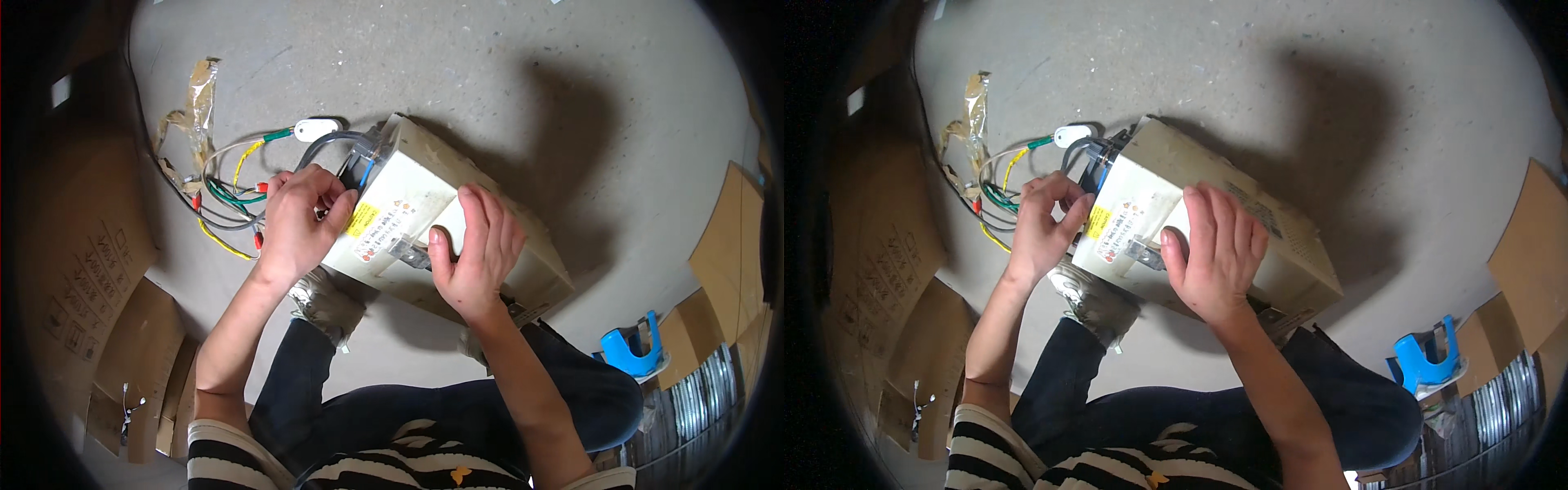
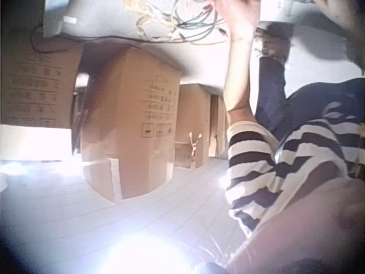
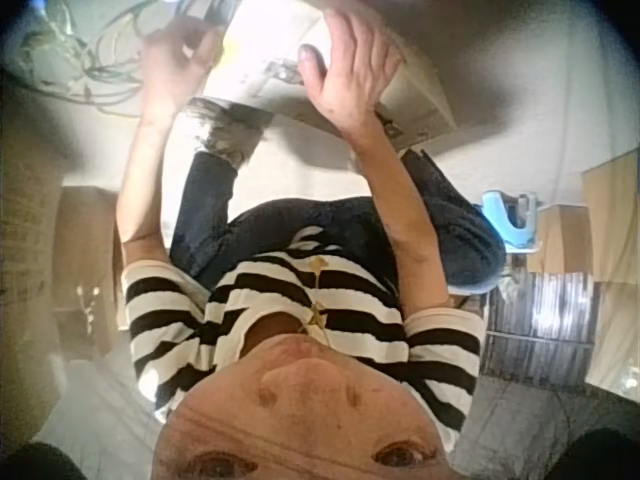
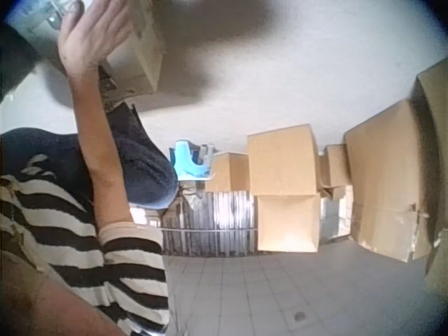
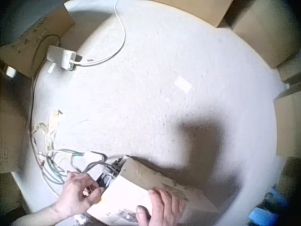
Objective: The person connects wires to a white electronic device on the floor, then moves to sit on a small stool and handles cardboard boxes filled with electronic components. The person opens a box and picks up a label.
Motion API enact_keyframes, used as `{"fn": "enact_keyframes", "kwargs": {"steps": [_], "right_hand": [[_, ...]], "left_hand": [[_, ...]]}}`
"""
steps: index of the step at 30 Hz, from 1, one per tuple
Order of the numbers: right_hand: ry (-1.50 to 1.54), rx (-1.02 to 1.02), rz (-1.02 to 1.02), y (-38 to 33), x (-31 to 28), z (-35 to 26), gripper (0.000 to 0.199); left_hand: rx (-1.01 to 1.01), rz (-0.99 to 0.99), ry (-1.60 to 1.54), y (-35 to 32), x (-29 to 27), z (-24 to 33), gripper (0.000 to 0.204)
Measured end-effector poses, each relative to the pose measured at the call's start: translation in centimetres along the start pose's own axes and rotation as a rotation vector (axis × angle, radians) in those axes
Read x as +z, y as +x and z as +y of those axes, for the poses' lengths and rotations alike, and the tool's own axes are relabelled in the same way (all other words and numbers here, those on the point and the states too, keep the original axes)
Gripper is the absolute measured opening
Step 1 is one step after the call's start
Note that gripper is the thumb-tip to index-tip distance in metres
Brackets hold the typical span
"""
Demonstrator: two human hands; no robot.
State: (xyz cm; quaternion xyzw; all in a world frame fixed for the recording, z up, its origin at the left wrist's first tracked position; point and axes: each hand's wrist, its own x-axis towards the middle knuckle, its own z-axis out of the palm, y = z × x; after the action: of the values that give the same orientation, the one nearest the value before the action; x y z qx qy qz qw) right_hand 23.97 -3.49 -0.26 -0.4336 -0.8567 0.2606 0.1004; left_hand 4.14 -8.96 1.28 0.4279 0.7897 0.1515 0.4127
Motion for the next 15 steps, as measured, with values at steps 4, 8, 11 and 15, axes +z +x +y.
{"fn": "enact_keyframes", "kwargs": {"steps": [4,8,11,15], "right_hand": [[-0.004,-0.005,-0.009,0.0,-0.1,0.07,0.048],[-0.006,-0.008,-0.005,0.02,-0.13,0.06,0.048],[0.001,-0.009,-0.004,0.12,-0.03,0.04,0.048],[-0.004,-0.01,0.007,0.06,-0.14,0.05,0.048]], "left_hand": [[0.0,0.01,0.025,0.05,0.28,0.14,0.009],[-0.029,0.04,0.018,0.03,0.18,0.23,0.009],[0.013,0.078,0.027,0.1,0.59,-0.02,0.012],[-0.007,0.064,0.007,0.17,0.59,0.04,0.013]]}}
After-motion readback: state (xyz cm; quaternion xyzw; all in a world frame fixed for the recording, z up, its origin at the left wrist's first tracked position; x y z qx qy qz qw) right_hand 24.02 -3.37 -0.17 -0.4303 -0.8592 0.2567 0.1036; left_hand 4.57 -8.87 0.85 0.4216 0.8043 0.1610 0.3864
